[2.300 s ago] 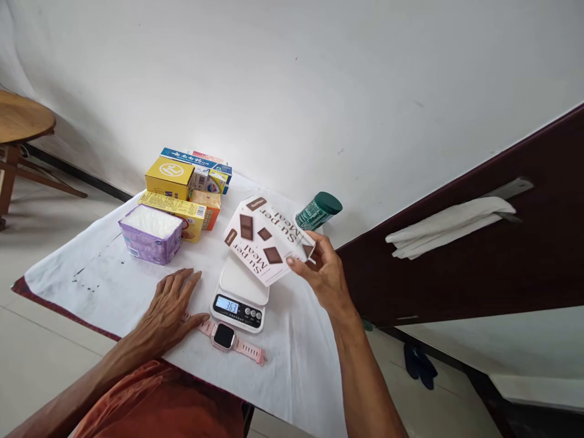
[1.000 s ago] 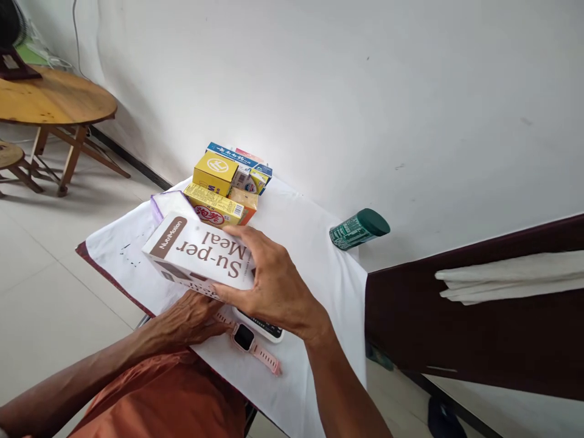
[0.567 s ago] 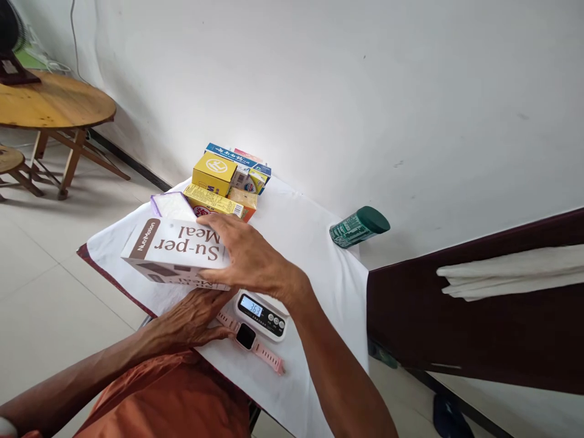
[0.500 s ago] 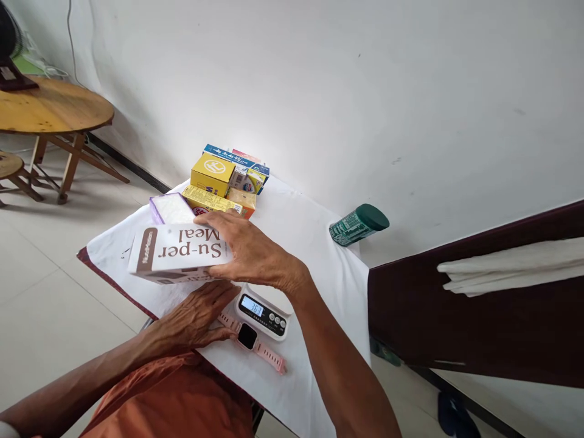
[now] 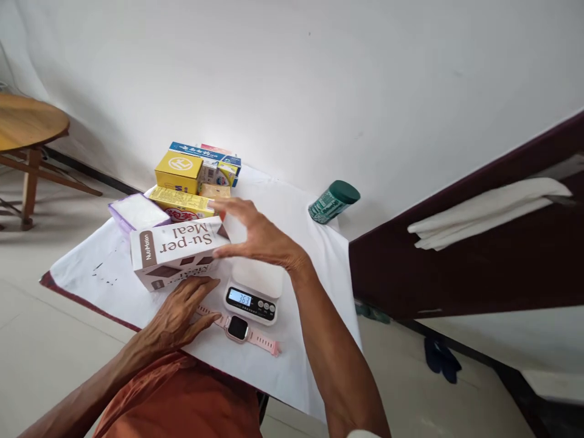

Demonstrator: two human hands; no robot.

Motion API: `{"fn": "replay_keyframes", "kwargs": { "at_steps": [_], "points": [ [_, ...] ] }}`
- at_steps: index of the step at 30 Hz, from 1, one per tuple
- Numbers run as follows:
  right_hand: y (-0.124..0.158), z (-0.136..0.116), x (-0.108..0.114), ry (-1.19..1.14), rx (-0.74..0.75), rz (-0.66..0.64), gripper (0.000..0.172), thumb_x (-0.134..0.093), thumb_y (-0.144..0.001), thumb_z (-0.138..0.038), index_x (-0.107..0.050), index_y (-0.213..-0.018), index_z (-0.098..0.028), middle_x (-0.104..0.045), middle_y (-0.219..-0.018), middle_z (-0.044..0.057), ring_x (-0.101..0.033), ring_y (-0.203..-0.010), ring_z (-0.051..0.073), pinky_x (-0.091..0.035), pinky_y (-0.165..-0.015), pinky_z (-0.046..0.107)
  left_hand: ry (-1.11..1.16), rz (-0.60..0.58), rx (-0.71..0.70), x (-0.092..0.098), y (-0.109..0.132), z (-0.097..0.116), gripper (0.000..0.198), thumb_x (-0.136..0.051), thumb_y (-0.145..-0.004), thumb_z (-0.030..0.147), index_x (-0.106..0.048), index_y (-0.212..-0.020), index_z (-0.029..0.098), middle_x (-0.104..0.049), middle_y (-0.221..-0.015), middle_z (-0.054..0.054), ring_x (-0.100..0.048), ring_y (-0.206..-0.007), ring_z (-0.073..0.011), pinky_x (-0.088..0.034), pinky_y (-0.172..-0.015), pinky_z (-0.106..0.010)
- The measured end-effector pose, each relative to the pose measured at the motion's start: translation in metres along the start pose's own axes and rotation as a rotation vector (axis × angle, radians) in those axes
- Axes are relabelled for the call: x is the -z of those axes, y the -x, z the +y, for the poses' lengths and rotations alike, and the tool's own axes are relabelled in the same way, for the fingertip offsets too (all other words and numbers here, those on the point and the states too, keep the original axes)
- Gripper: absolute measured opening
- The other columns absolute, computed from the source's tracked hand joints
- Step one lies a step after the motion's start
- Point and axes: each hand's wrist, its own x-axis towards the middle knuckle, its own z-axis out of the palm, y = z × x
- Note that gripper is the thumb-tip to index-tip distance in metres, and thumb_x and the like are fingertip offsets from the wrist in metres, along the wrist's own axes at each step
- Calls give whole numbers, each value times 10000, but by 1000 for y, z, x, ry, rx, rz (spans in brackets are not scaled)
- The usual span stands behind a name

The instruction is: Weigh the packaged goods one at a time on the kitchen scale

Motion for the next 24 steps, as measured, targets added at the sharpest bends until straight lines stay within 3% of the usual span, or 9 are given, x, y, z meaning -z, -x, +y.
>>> {"fn": "replay_keyframes", "kwargs": {
  "at_steps": [3, 7, 8, 10, 13, 16, 19, 24],
  "points": [
    [22, 38, 31, -66, -199, 329, 562, -845, -797, -544, -712, -1295, -321, -654, -1458, 68, -573, -1390, 303, -494, -1131, 550, -38, 16, -4, -3, 1, -3, 493, -578, -1057, 445, -548, -1472, 182, -695, -1328, -159, -673, -1217, -299, -594, -1028, -452],
    [52, 121, 67, 65, -489, 934, 383, -808, -752, -459, -683, -1026, -223, -718, -1138, 87, -667, -1127, 290, -519, -1066, 533, -62, 37, -41, -6, -1, -8, 521, -590, -1046, 463, -548, -1481, 179, -700, -1321, -163, -680, -1202, -303, -606, -1000, -436],
    [57, 141, 75, 121, -577, 1107, 387, -783, -757, -421, -655, -1056, -213, -696, -1151, 88, -659, -1119, 279, -512, -1079, 522, -61, 40, -51, -7, -2, -9, 527, -595, -1040, 474, -555, -1477, 182, -706, -1313, -162, -686, -1190, -305, -609, -992, -434],
    [62, 173, 88, 205, -777, 1315, 550, -794, -728, -378, -591, -1203, -187, -621, -1297, 125, -602, -1234, 289, -476, -1133, 498, -62, 39, -52, -8, -3, -10, 534, -598, -1035, 485, -558, -1483, 197, -713, -1317, -156, -694, -1182, -307, -610, -988, -433],
    [59, 202, 110, 225, -1015, 1343, 920, -876, -658, -405, -443, -1432, -160, -453, -1516, 203, -416, -1465, 347, -398, -1216, 488, -70, 13, -14, -11, -1, -10, 562, -607, -1030, 479, -529, -1522, 219, -701, -1368, -149, -689, -1220, -309, -605, -1007, -430],
    [47, 219, 137, 223, -1077, 1258, 1134, -919, -628, -436, -308, -1551, -192, -296, -1649, 241, -281, -1559, 390, -361, -1240, 530, -91, -39, 30, -15, 4, -11, 629, -644, -1003, 493, -498, -1558, 234, -678, -1426, -144, -671, -1271, -322, -597, -1034, -437],
    [33, 234, 162, 224, -1104, 1204, 1206, -933, -617, -458, -252, -1585, -225, -226, -1695, 250, -248, -1582, 404, -354, -1238, 574, -111, -76, 35, -19, 10, -15, 677, -662, -987, 508, -476, -1583, 246, -667, -1457, -132, -658, -1299, -328, -594, -1049, -444],
    [24, 261, 181, 212, -1208, 1140, 1178, -939, -604, -472, -317, -1562, -183, -341, -1627, 281, -341, -1554, 416, -367, -1241, 569, -144, -73, -10, -24, 17, -21, 760, -695, -959, 529, -443, -1617, 245, -662, -1483, -128, -650, -1318, -336, -587, -1071, -453]
  ]
}}
